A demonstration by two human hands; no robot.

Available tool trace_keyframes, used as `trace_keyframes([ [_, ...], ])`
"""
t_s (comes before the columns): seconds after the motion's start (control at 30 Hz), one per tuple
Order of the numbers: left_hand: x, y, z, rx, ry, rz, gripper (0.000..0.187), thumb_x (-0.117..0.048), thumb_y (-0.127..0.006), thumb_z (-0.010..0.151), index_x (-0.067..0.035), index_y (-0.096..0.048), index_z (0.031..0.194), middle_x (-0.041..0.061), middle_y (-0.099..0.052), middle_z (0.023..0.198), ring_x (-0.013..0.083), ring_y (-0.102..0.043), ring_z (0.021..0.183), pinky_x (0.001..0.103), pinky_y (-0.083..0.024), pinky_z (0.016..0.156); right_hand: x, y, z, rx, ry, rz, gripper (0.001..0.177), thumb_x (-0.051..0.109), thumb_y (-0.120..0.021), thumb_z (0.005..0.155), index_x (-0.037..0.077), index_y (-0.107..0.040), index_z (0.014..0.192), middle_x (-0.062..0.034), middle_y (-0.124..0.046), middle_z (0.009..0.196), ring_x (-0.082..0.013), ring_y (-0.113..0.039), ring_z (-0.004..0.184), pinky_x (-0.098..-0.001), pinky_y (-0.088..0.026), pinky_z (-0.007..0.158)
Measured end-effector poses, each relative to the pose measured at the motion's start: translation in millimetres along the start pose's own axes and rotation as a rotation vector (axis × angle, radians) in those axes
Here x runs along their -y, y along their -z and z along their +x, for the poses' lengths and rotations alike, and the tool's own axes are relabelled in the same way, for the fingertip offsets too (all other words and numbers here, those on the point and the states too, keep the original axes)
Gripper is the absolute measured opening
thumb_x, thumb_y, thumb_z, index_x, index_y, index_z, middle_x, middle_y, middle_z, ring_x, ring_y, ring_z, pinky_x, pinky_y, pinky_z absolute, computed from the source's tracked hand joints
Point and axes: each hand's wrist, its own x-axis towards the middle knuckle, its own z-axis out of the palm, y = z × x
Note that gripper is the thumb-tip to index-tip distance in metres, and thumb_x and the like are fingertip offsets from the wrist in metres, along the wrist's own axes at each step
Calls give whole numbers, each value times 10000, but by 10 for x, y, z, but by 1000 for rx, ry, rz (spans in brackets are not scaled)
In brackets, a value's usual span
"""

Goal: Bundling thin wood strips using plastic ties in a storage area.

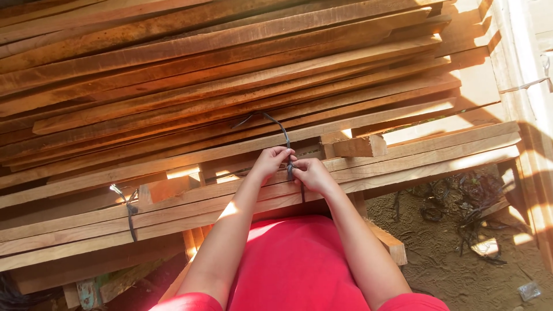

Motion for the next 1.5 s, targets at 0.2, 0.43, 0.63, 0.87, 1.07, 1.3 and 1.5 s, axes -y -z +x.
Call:
trace_keyframes([
  [0.2,8,85,252,-48,122,63,195,-360,-624,1007,-204,-739,1028,-64,-789,872,38,-733,780,198,-555,653,207,-103,-224,-450,440,-58,207,90,-753,840,162,-831,1017,-115,-760,787,-261,-732,678,-379,-566,592],
  [0.43,-34,138,335,-57,178,64,199,-381,-605,1003,-231,-734,1025,-84,-794,870,27,-752,776,181,-540,692,201,-133,-240,-526,574,-139,139,126,-703,911,148,-816,989,-100,-718,780,-307,-727,760,-386,-570,655],
  [0.63,218,61,633,-171,188,-68,195,-340,-609,1011,-198,-742,1016,-39,-781,798,95,-767,709,233,-609,634,181,-174,-152,-501,687,-110,142,85,-678,933,131,-803,981,-72,-723,982,-338,-709,931,-424,-576,796],
  [0.87,773,-67,1309,-443,182,109,199,-303,-660,888,-199,-782,770,-30,-673,581,141,-682,554,288,-544,456,13,-216,-144,-446,785,-203,68,94,-690,915,120,-750,934,-64,-646,1130,-364,-638,1060,-475,-519,929],
  [1.07,988,-65,1418,-657,279,202,186,-381,-691,783,-298,-760,632,-32,-571,416,166,-638,477,266,-467,540,-330,-310,-333,-448,826,-384,54,145,-693,902,168,-742,905,-22,-612,1095,-307,-561,1162,-452,-457,1005],
  [1.3,127,-302,705,-393,71,-62,274,-235,-564,1014,-15,-721,1062,-13,-622,743,96,-659,587,221,-522,556,-372,-309,-344,-525,867,-453,55,204,-668,938,207,-723,941,30,-639,1082,-257,-586,1138,-409,-487,942],
  [1.5,175,-201,251,-239,80,464,372,-450,-527,1024,-194,-796,1017,-50,-795,864,180,-737,1021,365,-551,914,-243,-256,-108,-574,771,-463,130,174,-620,956,222,-688,855,48,-644,838,-212,-653,873,-348,-518,805],
])
